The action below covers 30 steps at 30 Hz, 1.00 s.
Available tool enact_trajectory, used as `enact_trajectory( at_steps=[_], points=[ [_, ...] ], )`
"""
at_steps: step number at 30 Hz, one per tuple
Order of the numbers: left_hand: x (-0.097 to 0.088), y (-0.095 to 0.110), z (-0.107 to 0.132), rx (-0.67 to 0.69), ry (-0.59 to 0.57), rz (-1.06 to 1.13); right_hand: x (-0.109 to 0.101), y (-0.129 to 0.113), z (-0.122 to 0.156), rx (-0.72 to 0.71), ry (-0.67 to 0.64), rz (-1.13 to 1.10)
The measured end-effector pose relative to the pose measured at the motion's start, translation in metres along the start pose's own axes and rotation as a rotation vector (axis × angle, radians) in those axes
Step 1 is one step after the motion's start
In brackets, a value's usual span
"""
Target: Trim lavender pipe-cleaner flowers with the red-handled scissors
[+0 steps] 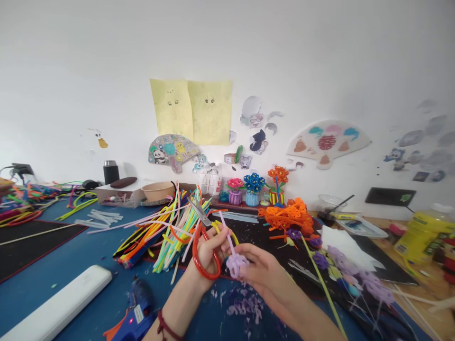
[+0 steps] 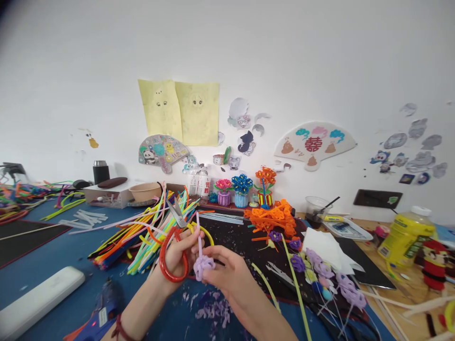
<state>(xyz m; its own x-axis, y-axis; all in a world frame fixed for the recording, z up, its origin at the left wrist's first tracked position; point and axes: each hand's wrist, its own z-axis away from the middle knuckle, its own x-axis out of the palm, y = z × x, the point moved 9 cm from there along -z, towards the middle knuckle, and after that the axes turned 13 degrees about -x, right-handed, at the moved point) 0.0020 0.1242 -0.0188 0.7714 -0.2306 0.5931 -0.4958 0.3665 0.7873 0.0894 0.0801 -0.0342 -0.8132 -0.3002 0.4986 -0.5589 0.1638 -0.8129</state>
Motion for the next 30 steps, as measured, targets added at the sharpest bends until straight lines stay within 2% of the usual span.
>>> enact_trajectory(
  at_steps=[4, 8, 14, 20, 26, 30],
  points=[
    [0.002, 0.003, 0.002, 0.012, -0.042, 0.018, 0.014, 0.003, 0.008, 0.145, -0.068, -0.151],
    [0.003, 0.008, 0.003, 0.041, -0.085, 0.03, 0.021, 0.007, 0.014, 0.178, -0.122, -0.168],
    [0.003, 0.01, 0.003, 0.064, -0.118, 0.035, 0.022, 0.011, 0.016, 0.152, -0.146, -0.114],
    [0.005, 0.003, 0.0, 0.05, -0.142, 0.009, 0.02, 0.021, 0.016, 0.147, -0.137, 0.012],
    [0.005, 0.005, 0.002, 0.083, -0.099, -0.023, 0.009, 0.02, 0.002, 0.033, -0.142, 0.092],
    [0.004, 0.007, 0.002, 0.112, -0.063, -0.073, 0.013, 0.012, 0.0, 0.015, -0.179, 0.042]
  ],
)
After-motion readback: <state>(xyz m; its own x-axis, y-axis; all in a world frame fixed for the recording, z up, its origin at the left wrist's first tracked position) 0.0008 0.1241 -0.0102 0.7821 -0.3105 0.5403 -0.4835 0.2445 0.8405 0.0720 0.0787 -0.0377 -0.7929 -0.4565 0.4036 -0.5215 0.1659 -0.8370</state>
